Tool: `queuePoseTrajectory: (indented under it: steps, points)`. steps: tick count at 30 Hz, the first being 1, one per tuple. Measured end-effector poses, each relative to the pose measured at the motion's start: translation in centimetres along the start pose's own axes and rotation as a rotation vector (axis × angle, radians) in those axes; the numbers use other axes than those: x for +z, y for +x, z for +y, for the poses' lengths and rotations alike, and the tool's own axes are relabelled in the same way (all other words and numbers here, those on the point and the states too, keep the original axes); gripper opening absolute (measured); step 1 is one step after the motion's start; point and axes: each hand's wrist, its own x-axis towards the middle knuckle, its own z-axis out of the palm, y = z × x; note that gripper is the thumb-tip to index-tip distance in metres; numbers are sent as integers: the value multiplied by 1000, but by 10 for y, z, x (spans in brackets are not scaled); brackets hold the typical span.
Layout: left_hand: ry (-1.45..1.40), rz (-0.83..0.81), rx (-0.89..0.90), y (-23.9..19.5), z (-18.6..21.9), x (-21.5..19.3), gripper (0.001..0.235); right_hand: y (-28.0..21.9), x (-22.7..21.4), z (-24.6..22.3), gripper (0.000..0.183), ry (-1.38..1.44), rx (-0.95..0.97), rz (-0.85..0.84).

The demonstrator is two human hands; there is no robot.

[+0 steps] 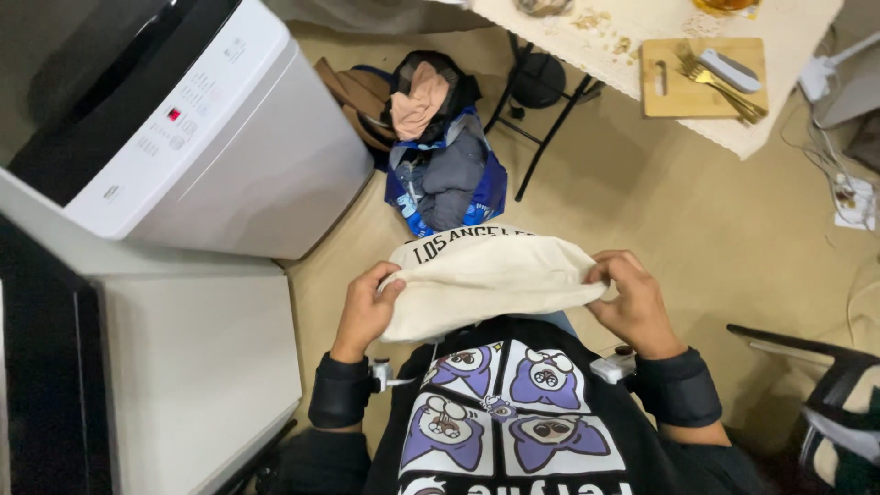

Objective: The person clears a small table by stacking bowls and plates, then folds a white cloth and places it on a chair. They also pick up a plastic bag containing food scraps and move it to a kitchen counter.

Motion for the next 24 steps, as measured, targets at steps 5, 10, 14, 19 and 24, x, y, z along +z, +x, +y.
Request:
queuePoseTrajectory:
  steps: [5, 10, 14, 19, 24]
  points:
    - [-92, -300, 116, -3, -8, 21, 15, 6, -8, -56, 107, -360, -180, -151]
    - [-238, -780, -34, 3, -11, 43, 19, -18, 5, -57, 105, -314, -134, -350]
    - [-9, -1126, 117, 4, 10, 44, 19, -56, 29, -22, 82, -166, 182, -368]
    - [142, -956, 196, 3, 53, 48, 24, -84, 38, -17, 22, -222, 88, -249]
    - [316, -872, 441, -19, 125, 93, 53, -106, 18, -12, 19, -268, 167, -210]
